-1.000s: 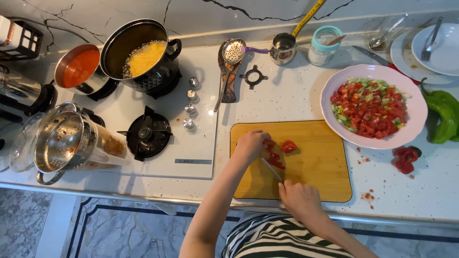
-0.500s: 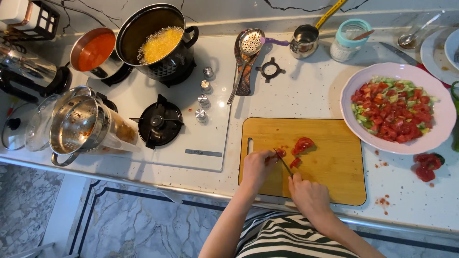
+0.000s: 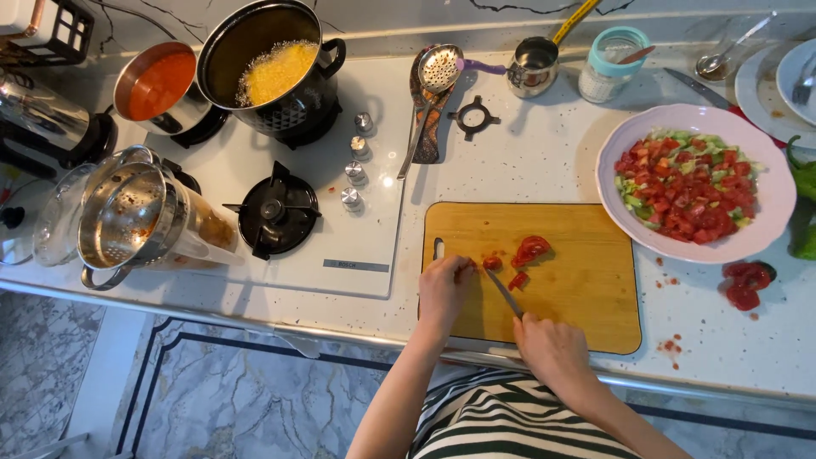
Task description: The person dices tomatoes with a knife on a cutting board next to a bowl of chopped lettuce. They slide the diced tomatoes from the board into the bowl, dice another tomato, then carry the cutting board to the sink and rinse it.
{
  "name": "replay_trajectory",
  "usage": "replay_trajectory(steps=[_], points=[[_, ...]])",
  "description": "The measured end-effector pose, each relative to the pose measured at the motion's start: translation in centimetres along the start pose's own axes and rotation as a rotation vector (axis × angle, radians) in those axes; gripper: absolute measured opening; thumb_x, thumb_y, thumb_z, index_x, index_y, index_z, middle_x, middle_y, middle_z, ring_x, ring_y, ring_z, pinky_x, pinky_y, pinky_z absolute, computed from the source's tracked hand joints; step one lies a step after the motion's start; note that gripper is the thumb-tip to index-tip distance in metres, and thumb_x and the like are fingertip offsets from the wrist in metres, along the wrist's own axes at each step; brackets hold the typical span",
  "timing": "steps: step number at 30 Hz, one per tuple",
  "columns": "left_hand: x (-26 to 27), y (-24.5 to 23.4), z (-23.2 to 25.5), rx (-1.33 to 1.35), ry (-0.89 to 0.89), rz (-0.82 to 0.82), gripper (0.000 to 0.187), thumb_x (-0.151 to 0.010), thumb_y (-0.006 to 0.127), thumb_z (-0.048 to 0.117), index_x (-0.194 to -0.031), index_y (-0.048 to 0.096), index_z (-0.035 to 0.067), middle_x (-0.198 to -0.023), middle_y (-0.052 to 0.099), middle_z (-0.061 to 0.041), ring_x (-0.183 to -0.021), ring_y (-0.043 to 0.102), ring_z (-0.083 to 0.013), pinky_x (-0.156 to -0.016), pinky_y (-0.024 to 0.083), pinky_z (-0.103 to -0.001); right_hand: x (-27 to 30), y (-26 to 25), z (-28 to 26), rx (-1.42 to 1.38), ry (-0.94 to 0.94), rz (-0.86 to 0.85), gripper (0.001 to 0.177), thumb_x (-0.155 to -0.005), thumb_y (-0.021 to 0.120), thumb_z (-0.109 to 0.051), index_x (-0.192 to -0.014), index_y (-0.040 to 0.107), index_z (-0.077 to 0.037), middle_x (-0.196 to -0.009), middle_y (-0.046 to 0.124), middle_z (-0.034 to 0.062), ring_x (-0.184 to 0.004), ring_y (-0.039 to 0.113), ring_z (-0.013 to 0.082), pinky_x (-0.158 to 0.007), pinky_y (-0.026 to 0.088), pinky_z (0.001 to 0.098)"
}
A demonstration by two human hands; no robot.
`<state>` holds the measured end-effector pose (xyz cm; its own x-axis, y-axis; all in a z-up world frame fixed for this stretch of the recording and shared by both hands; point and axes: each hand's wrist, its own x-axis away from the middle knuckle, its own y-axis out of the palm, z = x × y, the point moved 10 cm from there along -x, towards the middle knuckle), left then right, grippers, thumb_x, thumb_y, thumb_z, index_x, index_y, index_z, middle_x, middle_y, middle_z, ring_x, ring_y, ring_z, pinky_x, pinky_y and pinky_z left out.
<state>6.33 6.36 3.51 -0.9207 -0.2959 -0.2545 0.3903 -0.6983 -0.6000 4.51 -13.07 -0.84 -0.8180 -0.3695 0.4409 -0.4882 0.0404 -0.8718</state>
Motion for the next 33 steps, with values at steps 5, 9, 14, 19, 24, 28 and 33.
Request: replay_trajectory(steps=[5,9,14,19,24,28,33], points=[[0.2,0.1,-0.9,0.102,-0.094,-0.055,0.013,-0.082,0.078,0.007,-0.094,0.073,0.004,-0.084,0.075,-0.013,-0.078,0.076,-0.0274,-0.069,0.059,-0.035,0.4,-0.9,-0.9,0.051,-0.060,0.147,0.041,-0.102,0.047,-0.039,-0.081,0.067,-0.011,-0.054,0.068,0.0126,-0.055,0.072,0.0330,-0.054,0.056,0.0452],[0.4,0.7,-1.8,0.125,-0.149,-0.096,0.015,-0.081,0.080,0.007,-0.093,0.072,0.003,-0.085,0.076,-0.014,-0.078,0.077,-0.0272,-0.068,0.060,-0.034,0.2,-1.7,-2.7,0.078,-0.123,0.214,0.041,-0.104,0.046,-0.039,-0.082,0.066,-0.011,-0.053,0.068,0.0123,-0.050,0.071,0.0315,-0.048,0.056,0.0440],[0.5,0.6,-1.8,0.145,-0.103,-0.056,0.015,-0.081,0.080,0.006,-0.094,0.074,0.003,-0.086,0.076,-0.014,-0.080,0.077,-0.0275,-0.070,0.060,-0.034,-1.3,0.0,-2.7,0.061,-0.071,0.127,0.038,-0.104,0.046,-0.039,-0.087,0.065,-0.010,-0.053,0.070,0.0111,-0.050,0.072,0.0308,-0.046,0.058,0.0439],[0.5,0.8,-1.8,0.161,-0.098,-0.072,0.013,-0.082,0.078,0.004,-0.094,0.075,0.004,-0.087,0.077,-0.013,-0.081,0.078,-0.0262,-0.071,0.061,-0.033,-3.1,-0.3,-3.6,0.095,-0.095,0.229,0.039,-0.102,0.050,-0.040,-0.084,0.068,-0.010,-0.059,0.070,0.0146,-0.059,0.073,0.0345,-0.054,0.059,0.0476],[0.7,0.9,-2.0,0.160,-0.136,-0.054,0.012,-0.082,0.077,0.003,-0.095,0.074,0.004,-0.085,0.077,-0.013,-0.077,0.077,-0.0260,-0.069,0.060,-0.033,-5.0,2.3,-3.4,0.115,-0.116,0.145,0.032,-0.101,0.050,-0.030,-0.090,0.069,-0.006,-0.066,0.073,0.0153,-0.063,0.076,0.0319,-0.053,0.061,0.0452],[0.4,-0.3,-2.6,0.112,-0.140,0.008,0.010,-0.084,0.076,0.003,-0.093,0.073,0.004,-0.083,0.076,-0.013,-0.075,0.076,-0.0266,-0.068,0.060,-0.034,-2.3,0.5,-3.1,0.106,-0.083,0.206,0.038,-0.100,0.050,-0.037,-0.086,0.070,-0.008,-0.070,0.074,0.0153,-0.067,0.075,0.0350,-0.060,0.060,0.0484],[-0.7,-2.5,0.9,0.047,-0.051,0.016,0.024,-0.075,0.077,0.002,-0.098,0.071,0.005,-0.085,0.073,-0.012,-0.075,0.074,-0.0279,-0.067,0.059,-0.037,-1.2,0.6,-2.6,0.061,-0.062,0.053,0.045,-0.103,0.044,-0.041,-0.086,0.072,-0.010,-0.072,0.074,0.0147,-0.072,0.075,0.0344,-0.069,0.060,0.0485]])
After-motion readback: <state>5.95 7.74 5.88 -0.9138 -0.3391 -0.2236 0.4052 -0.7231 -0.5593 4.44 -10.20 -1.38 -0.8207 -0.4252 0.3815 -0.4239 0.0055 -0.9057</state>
